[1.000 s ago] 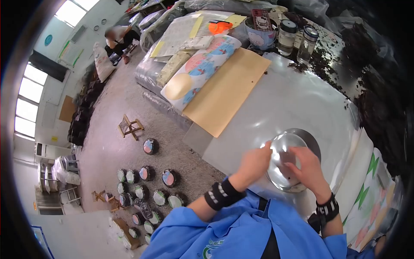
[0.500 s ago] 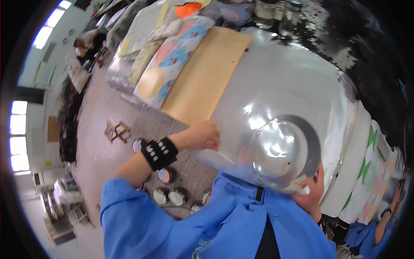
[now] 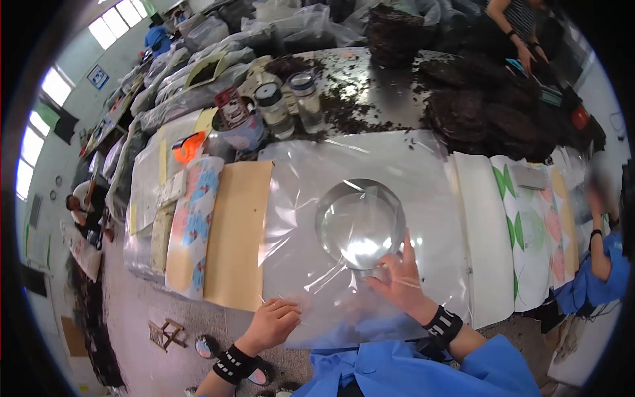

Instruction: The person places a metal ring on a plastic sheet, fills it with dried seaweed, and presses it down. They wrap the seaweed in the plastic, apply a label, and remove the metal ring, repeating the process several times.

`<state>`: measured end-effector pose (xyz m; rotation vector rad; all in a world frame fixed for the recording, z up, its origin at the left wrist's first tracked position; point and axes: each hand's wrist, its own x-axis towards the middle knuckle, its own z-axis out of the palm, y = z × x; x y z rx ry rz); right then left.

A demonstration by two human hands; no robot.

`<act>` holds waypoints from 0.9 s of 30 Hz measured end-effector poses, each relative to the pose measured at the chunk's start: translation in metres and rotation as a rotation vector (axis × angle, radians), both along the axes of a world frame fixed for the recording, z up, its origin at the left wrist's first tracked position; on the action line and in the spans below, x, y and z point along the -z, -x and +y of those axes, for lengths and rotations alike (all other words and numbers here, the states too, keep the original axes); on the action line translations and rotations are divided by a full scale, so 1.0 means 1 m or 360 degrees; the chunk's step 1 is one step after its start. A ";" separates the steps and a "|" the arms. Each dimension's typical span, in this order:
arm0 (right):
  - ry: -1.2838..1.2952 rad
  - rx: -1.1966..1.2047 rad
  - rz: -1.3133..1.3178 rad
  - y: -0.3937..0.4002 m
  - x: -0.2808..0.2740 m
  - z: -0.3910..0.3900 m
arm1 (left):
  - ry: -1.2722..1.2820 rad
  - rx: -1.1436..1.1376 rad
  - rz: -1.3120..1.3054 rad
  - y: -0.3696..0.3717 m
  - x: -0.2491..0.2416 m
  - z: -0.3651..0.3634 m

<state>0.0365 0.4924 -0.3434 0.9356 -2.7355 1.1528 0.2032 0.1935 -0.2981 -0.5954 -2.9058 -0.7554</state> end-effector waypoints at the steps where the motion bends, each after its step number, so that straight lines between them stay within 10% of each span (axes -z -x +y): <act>1: -0.0063 -0.0072 0.0055 0.002 0.001 0.003 | 0.0077 0.0068 -0.0038 0.012 0.007 0.000; 4: -0.0119 -0.0341 -0.0119 -0.039 0.032 0.057 | 0.0304 0.0109 -0.0575 0.037 -0.010 0.012; 9: 0.0041 -0.0700 -0.0272 -0.109 0.018 0.188 | -0.0093 -0.0023 0.0099 0.137 -0.028 0.061; 11: -0.0516 -0.0783 -0.0363 -0.078 -0.041 0.205 | 0.0025 -0.0201 0.0247 0.175 -0.008 0.087; 14: -0.0338 0.0013 0.0304 0.024 -0.078 0.197 | 0.0069 -0.0184 0.0132 0.181 0.007 0.095; 18: 0.0752 0.0758 -0.0457 0.210 -0.026 0.201 | 0.0099 -0.0200 0.0066 0.183 0.005 0.093; 27: 0.1399 0.1446 -0.1230 0.436 0.009 0.156 | 0.0097 -0.0312 0.0131 0.182 0.007 0.096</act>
